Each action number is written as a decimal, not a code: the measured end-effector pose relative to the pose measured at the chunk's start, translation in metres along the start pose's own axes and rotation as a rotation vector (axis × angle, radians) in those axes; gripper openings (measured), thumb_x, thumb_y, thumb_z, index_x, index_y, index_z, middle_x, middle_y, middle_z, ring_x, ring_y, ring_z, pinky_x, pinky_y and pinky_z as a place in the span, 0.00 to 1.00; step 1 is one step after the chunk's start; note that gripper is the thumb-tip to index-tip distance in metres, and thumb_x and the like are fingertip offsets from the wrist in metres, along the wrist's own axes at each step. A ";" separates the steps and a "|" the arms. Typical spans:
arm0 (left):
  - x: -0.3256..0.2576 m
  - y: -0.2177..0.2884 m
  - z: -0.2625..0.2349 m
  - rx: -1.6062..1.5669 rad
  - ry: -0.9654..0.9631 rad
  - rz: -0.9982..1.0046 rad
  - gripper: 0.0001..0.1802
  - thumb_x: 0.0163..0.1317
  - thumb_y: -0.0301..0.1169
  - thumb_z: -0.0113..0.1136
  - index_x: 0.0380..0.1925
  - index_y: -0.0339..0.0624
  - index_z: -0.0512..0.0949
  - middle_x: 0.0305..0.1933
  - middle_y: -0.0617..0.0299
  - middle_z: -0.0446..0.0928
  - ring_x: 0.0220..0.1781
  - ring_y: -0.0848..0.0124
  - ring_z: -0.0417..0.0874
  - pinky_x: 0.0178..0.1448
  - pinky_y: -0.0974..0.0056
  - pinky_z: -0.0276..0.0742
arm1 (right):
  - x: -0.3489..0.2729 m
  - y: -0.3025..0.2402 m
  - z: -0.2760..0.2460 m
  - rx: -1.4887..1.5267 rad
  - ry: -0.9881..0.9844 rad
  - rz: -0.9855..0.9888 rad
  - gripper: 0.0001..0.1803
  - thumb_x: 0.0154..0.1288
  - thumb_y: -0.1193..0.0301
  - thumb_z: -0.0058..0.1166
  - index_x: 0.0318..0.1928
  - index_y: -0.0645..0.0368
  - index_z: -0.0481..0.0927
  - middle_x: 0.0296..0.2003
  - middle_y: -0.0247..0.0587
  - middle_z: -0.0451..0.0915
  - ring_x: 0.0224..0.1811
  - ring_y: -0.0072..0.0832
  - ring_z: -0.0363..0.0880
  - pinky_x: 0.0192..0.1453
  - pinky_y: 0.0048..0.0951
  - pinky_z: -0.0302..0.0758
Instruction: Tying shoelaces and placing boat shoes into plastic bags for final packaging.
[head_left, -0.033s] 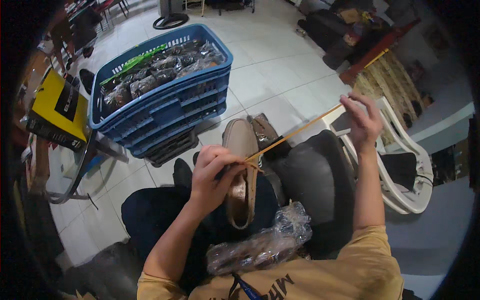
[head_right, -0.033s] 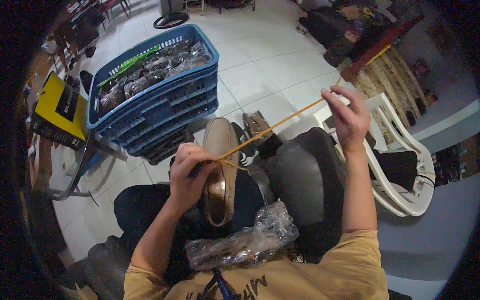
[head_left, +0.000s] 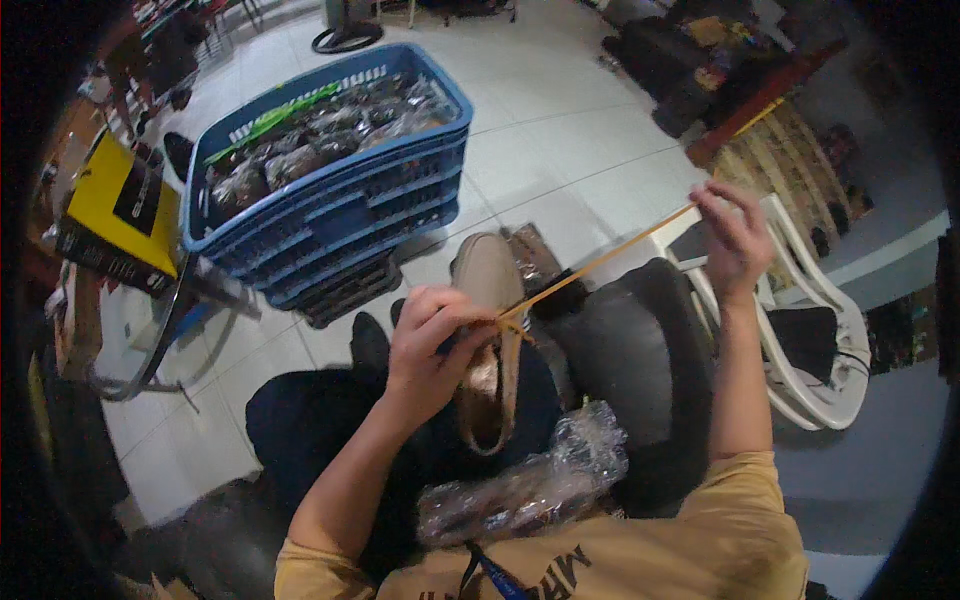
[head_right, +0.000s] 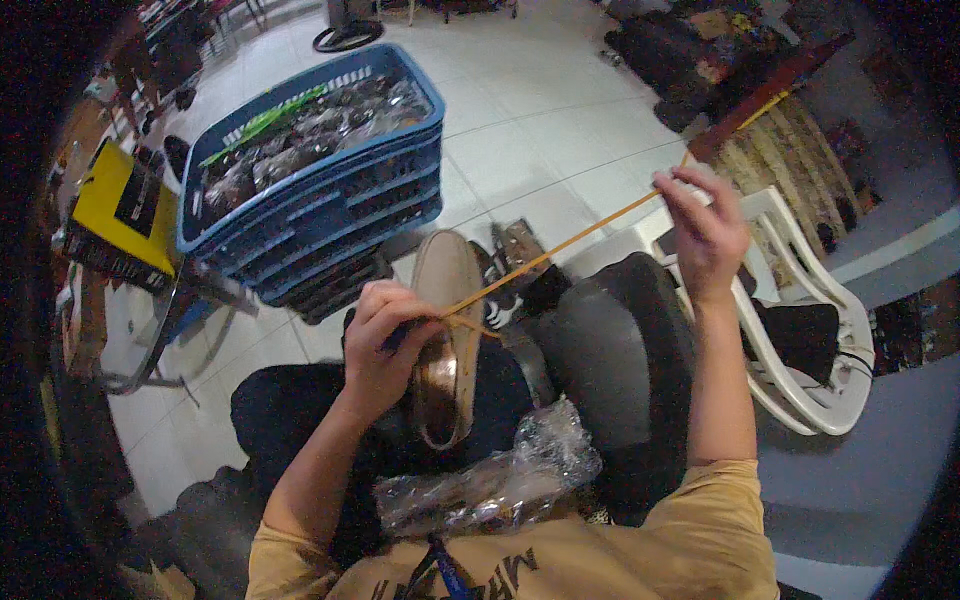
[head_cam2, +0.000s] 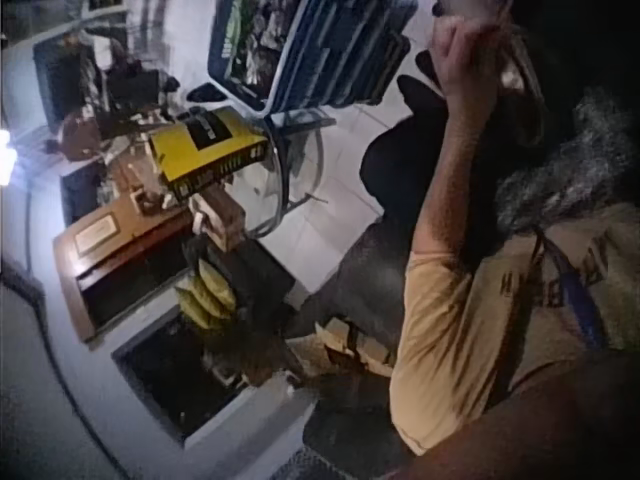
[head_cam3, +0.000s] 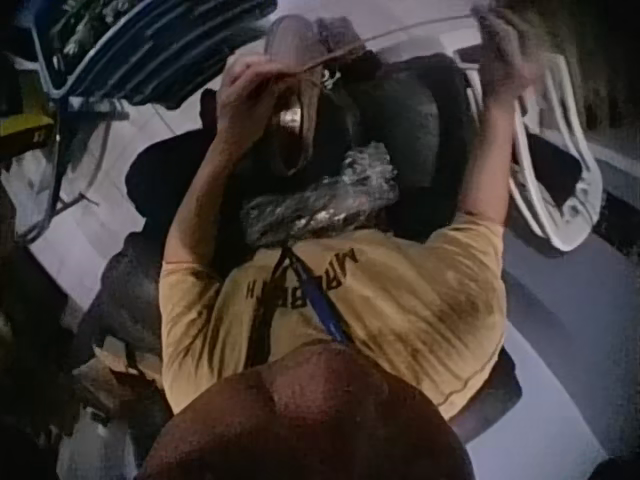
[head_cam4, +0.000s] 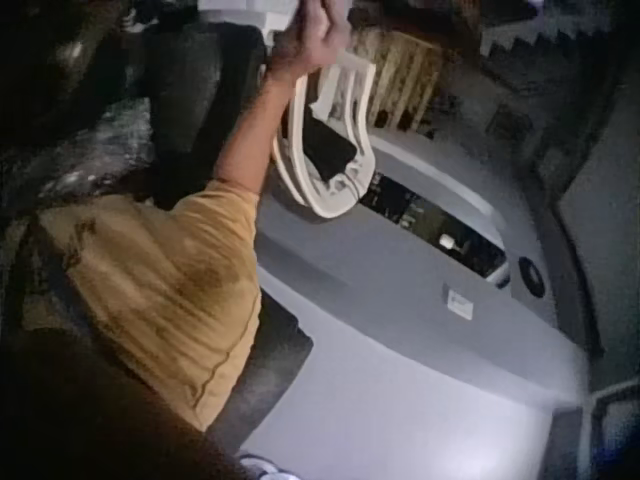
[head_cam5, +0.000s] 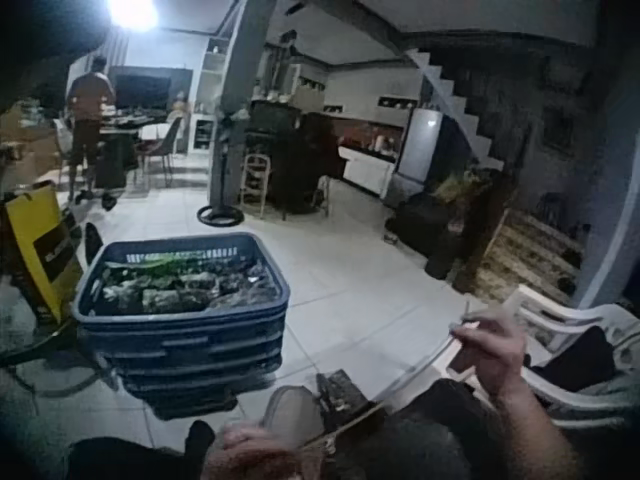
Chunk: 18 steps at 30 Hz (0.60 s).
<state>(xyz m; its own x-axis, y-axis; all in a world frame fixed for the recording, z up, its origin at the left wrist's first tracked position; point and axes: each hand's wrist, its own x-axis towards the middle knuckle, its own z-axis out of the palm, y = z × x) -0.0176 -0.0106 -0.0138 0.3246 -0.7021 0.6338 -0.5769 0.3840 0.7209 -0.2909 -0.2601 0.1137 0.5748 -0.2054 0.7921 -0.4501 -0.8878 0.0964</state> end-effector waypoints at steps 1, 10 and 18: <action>0.003 0.003 -0.001 -0.006 -0.012 0.013 0.13 0.56 0.21 0.74 0.41 0.45 0.86 0.42 0.63 0.81 0.48 0.60 0.79 0.55 0.57 0.74 | 0.002 -0.008 0.007 0.233 0.075 0.149 0.15 0.65 0.84 0.65 0.50 0.58 0.90 0.48 0.44 0.87 0.49 0.32 0.87 0.51 0.32 0.84; 0.002 -0.002 -0.005 0.031 0.003 0.038 0.12 0.53 0.28 0.78 0.39 0.49 0.91 0.37 0.67 0.83 0.42 0.65 0.80 0.49 0.62 0.74 | 0.020 -0.130 0.058 1.354 -0.558 1.093 0.13 0.69 0.73 0.68 0.51 0.64 0.85 0.41 0.42 0.89 0.41 0.27 0.89 0.44 0.24 0.82; 0.003 0.001 -0.006 0.018 0.013 0.042 0.14 0.51 0.27 0.79 0.39 0.49 0.92 0.36 0.68 0.82 0.41 0.65 0.80 0.49 0.61 0.75 | 0.002 -0.144 0.086 1.435 -0.745 0.903 0.12 0.70 0.74 0.68 0.49 0.66 0.85 0.38 0.40 0.89 0.38 0.19 0.85 0.43 0.20 0.80</action>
<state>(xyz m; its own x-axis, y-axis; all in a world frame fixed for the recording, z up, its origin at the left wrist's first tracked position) -0.0127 -0.0085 -0.0096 0.3100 -0.6775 0.6670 -0.6033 0.4021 0.6888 -0.1660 -0.1683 0.0500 0.8435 -0.5214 -0.1292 -0.1289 0.0371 -0.9910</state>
